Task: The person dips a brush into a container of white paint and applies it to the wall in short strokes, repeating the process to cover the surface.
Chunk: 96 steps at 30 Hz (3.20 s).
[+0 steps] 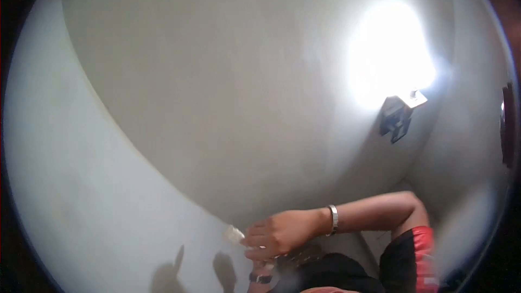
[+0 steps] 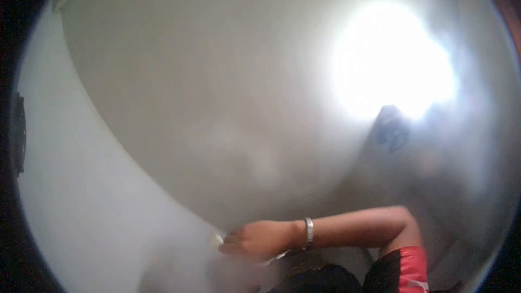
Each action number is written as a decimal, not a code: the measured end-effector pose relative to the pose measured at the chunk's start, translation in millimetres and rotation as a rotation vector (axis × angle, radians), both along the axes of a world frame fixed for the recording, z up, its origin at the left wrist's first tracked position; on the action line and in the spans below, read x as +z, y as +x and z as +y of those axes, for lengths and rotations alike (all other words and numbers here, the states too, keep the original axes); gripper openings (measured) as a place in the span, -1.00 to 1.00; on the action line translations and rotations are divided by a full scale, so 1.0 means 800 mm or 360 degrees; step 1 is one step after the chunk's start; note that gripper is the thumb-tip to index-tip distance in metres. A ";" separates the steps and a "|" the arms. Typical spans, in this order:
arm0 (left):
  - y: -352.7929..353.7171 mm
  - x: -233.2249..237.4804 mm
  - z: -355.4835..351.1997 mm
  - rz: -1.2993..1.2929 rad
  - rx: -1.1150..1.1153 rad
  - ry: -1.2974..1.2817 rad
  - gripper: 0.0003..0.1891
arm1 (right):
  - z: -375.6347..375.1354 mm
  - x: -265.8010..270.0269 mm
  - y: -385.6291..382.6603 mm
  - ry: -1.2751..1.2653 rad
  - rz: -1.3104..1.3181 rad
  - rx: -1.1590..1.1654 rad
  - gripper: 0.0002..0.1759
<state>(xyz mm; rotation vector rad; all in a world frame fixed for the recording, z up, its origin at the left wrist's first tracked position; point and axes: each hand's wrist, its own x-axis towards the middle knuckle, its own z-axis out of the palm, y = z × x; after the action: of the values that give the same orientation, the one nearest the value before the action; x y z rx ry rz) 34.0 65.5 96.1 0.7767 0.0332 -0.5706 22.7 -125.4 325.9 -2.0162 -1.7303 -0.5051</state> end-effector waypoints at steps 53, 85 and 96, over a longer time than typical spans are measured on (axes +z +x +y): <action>0.004 0.052 -0.036 -0.0170 -0.0283 -0.0011 -0.46 | -0.097 -0.120 -0.062 -0.0002 0.0154 -0.0471 -0.72; -0.018 -0.023 -0.057 -0.0281 0.0141 0.0302 -0.34 | -0.084 -0.266 -0.158 0.2191 0.2680 -0.1000 -0.73; -0.040 0.022 -0.072 -0.0334 0.0219 0.0348 -0.37 | -0.153 -0.315 -0.077 0.2478 0.2255 -0.1421 -0.71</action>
<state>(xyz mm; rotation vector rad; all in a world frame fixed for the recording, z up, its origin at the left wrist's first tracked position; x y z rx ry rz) 1.7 7.8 113.8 1.0354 -0.0452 -0.3559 -39.0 -247.8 73.7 -1.0446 0.4990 -0.2742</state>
